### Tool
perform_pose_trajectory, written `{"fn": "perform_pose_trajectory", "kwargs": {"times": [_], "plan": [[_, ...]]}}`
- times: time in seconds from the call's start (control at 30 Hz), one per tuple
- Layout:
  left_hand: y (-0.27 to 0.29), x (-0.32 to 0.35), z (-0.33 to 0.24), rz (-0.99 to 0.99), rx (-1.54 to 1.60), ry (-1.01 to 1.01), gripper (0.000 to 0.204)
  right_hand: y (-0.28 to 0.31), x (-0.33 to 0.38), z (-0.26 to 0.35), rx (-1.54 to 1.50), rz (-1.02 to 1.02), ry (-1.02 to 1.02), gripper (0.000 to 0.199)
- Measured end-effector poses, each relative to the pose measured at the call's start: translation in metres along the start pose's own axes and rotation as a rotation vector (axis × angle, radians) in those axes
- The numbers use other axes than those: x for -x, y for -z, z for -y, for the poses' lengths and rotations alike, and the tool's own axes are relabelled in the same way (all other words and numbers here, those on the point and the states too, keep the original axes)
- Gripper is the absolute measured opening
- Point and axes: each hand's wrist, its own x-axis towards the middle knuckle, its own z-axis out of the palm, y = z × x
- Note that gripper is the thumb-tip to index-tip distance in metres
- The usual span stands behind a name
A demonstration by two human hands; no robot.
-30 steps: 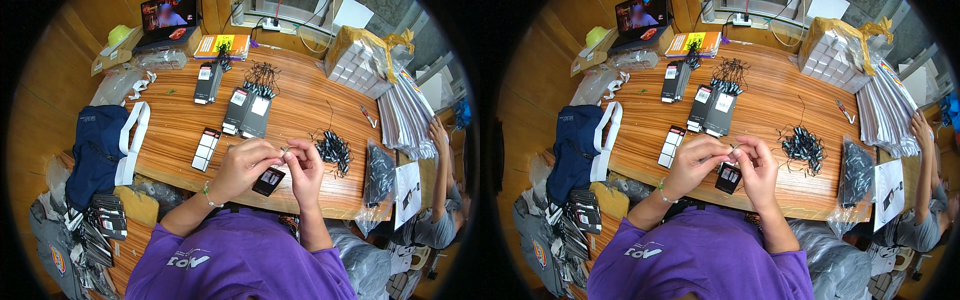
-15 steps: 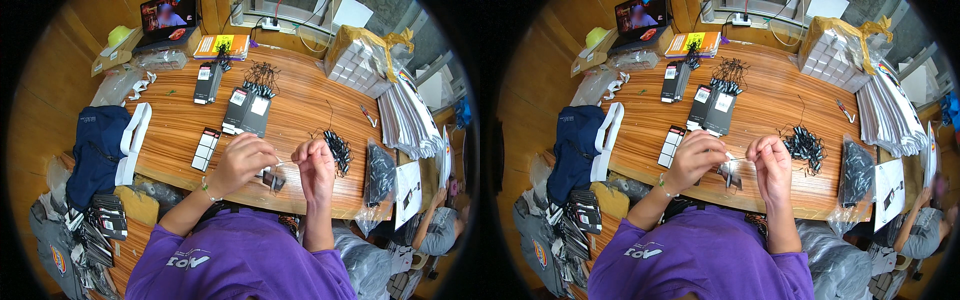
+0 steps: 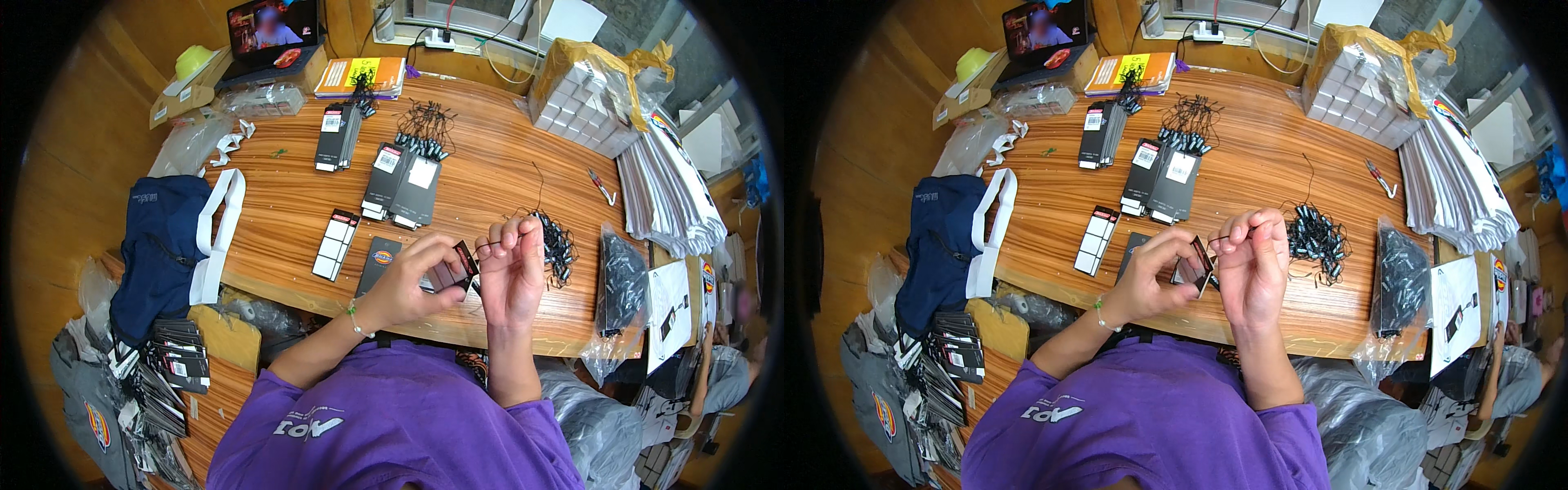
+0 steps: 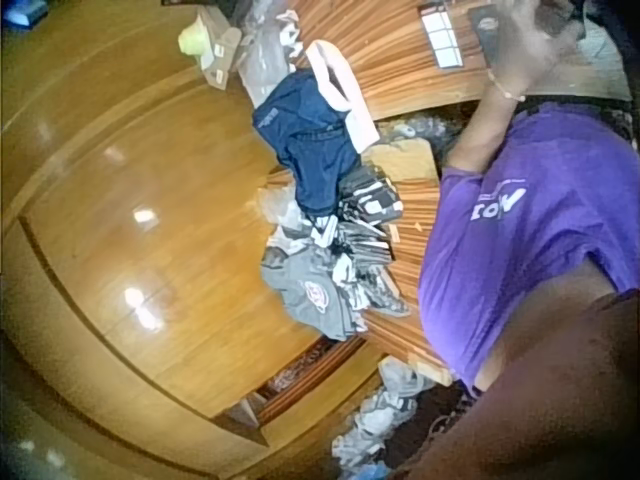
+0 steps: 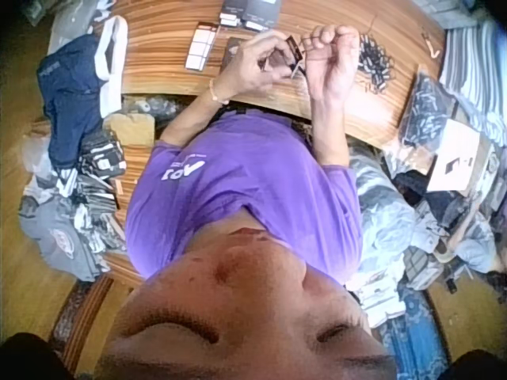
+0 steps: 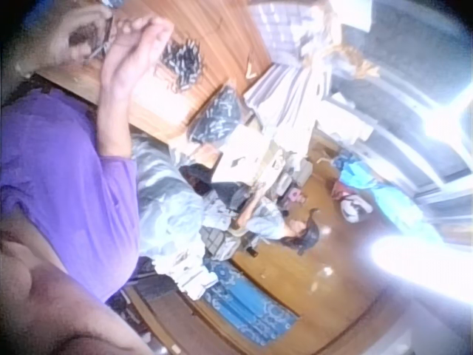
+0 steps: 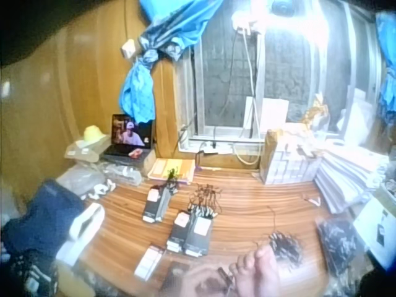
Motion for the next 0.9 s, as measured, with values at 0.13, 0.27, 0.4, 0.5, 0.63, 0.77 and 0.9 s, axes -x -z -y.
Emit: {"fn": "perform_pose_trajectory", "kwargs": {"times": [0.13, 0.27, 0.4, 0.5, 0.63, 0.77, 0.9], "plan": [[-0.007, -0.004, -0.007, -0.055, -0.137, -0.036, 0.044, -0.002, 0.003, -0.002, 0.008, 0.001, 0.003, 0.011], [-0.009, -0.002, 0.001, -0.162, -0.265, -0.106, 0.025, -0.007, 0.004, 0.002, 0.025, 0.038, 0.032, 0.012], [0.002, -0.002, -0.006, -0.246, -0.184, -0.067, 0.012, -0.005, 0.003, 0.007, 0.057, 0.036, 0.067, 0.012], [0.000, 0.005, -0.002, -0.292, 0.151, 0.199, 0.011, -0.002, 0.000, 0.010, 0.062, 0.011, 0.098, 0.012], [-0.005, 0.009, 0.011, -0.319, 0.218, 0.109, 0.010, -0.003, -0.001, 0.011, 0.057, 0.031, 0.096, 0.011], [0.000, 0.001, 0.001, -0.225, 0.181, 0.086, 0.015, -0.003, 0.000, 0.011, 0.083, 0.023, 0.086, 0.010], [0.001, -0.003, -0.007, -0.217, 0.085, 0.105, 0.022, -0.005, 0.001, 0.013, 0.102, 0.009, 0.076, 0.010]]}}
